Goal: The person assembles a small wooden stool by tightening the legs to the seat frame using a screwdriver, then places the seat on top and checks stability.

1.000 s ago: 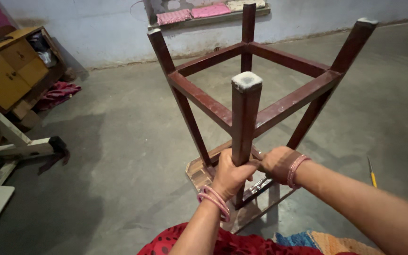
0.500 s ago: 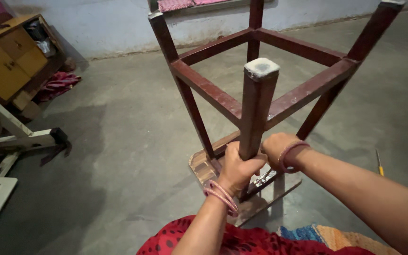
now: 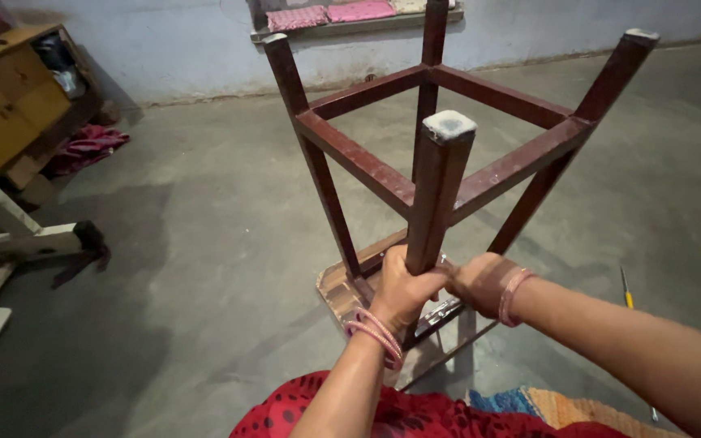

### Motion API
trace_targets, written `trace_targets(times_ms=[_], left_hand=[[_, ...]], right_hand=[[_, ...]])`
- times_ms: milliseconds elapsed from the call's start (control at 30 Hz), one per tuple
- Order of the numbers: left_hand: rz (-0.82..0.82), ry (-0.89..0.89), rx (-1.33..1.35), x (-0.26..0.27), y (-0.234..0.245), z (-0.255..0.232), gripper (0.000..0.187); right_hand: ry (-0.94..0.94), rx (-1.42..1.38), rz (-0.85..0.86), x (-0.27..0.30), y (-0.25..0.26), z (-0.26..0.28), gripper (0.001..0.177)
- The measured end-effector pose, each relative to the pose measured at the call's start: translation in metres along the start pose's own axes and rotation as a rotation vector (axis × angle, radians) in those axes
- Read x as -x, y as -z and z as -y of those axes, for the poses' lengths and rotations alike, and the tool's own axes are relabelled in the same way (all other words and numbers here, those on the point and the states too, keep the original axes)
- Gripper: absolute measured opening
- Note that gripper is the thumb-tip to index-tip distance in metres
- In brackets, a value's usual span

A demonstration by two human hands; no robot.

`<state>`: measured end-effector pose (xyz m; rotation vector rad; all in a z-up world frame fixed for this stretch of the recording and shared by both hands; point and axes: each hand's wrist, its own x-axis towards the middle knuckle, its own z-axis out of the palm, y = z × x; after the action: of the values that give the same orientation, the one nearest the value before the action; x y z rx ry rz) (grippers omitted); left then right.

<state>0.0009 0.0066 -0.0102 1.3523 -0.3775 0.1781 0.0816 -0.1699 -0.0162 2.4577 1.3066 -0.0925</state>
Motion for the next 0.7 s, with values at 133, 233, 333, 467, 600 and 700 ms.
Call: trace_targets(times_ms=[133,233,333,467,600,700], left_hand=[[-0.007,-0.031,0.019,-0.001,0.001,0.003,0.011],[-0.026,-0.016,0.014,-0.002,0.000,0.006,0.010],[0.002,-0.021,0.028,-0.004,0.001,0.007,0.011],[0.002,-0.014,0.002,-0.005,0.001,0.003,0.012],[0.012,-0.003,0.021,-0.004,0.000,0.000,0.012],[0.003,0.004,0.010,-0.003,0.001,-0.002,0.010]], right_hand=[[0.034,0.060,0.070,-0.004,0.001,0.002,0.014],[-0.089,0.009,0.089,-0.008,0.010,0.005,0.018],[-0.242,-0.062,0.207,-0.010,0.024,0.005,0.018],[-0.371,-0.170,0.279,0.001,0.036,-0.002,0.024],[-0.353,-0.126,0.307,0.008,0.033,0.001,0.026],[-0.305,-0.106,0.250,0.002,0.031,0.003,0.025]])
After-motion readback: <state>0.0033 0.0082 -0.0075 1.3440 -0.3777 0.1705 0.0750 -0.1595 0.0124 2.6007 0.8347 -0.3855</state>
